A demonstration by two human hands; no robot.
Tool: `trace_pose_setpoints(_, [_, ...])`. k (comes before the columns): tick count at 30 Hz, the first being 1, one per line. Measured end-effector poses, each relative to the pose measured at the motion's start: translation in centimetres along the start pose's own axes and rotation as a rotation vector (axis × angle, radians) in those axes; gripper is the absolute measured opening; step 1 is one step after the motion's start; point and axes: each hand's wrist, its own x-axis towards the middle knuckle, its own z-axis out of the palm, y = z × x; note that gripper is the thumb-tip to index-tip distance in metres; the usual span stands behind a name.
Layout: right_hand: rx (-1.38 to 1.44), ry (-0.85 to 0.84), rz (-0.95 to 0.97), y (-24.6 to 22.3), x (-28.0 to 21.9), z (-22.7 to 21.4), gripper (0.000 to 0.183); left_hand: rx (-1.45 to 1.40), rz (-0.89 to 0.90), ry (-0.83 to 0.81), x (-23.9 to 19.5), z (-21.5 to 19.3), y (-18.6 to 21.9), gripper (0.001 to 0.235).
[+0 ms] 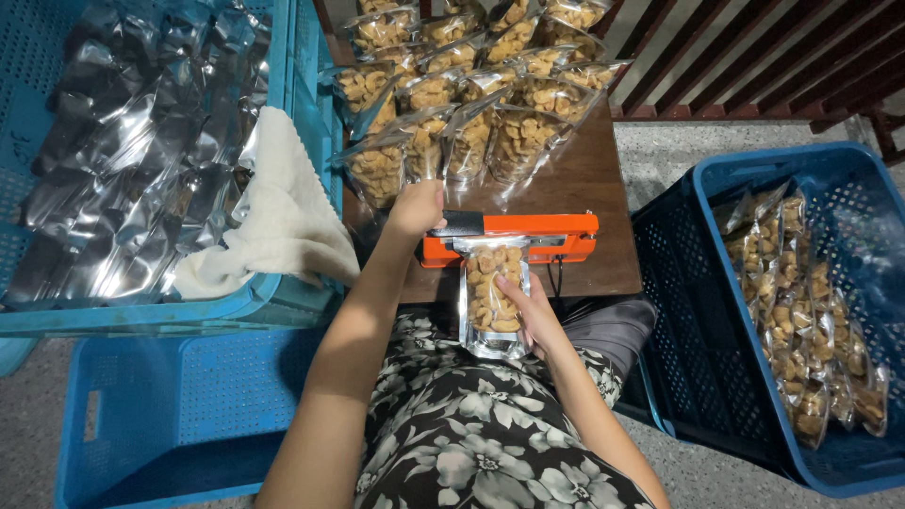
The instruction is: The person uses an orange handheld heat sealer to seal clear plastic bags filled with snacks. They pick up each bag, seal the top, and place the finished package into a blue basket.
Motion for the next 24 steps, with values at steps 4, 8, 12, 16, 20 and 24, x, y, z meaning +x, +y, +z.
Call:
trace_pose_setpoints(4, [-0.003, -0.005, 0.004, 0.0, 0.3, -0.2, 0.074, -0.025, -0.021, -0.008, -0.7, -0.6, 0.9, 0.009])
trace_pose_setpoints(8, [-0.042, -0.009, 0.0, 0.1, 0.4, -0.4, 0.075, 0.007, -0.008, -0.006, -0.9, -0.6, 1.0, 0.006])
trace_pose_setpoints(12, [-0.021, -0.011, 0.019, -0.1, 0.4, -0.3, 0.076, -0.013, -0.019, 0.002, -0.9, -0.5, 0.9, 0.019])
trace_pose_setpoints(16, [-0.019, -0.026, 0.009, -0.3, 0.2, -0.3, 0.075, -0.003, -0.019, 0.016, -0.6, -0.2, 0.4, 0.013])
trace_pose_setpoints(20, [0.052, -0.038, 0.039, -0.4, 0.2, -0.5, 0.074, 0.221, 0.129, 0.156, -1.0, 0.9, 0.3, 0.014])
trace_pose_setpoints(24, [0.121, -0.085, 0.015, -0.6, 0.3, -1.3, 0.068, 0.323, -0.071, 0.166, -3.4, 1.3, 3.6, 0.03])
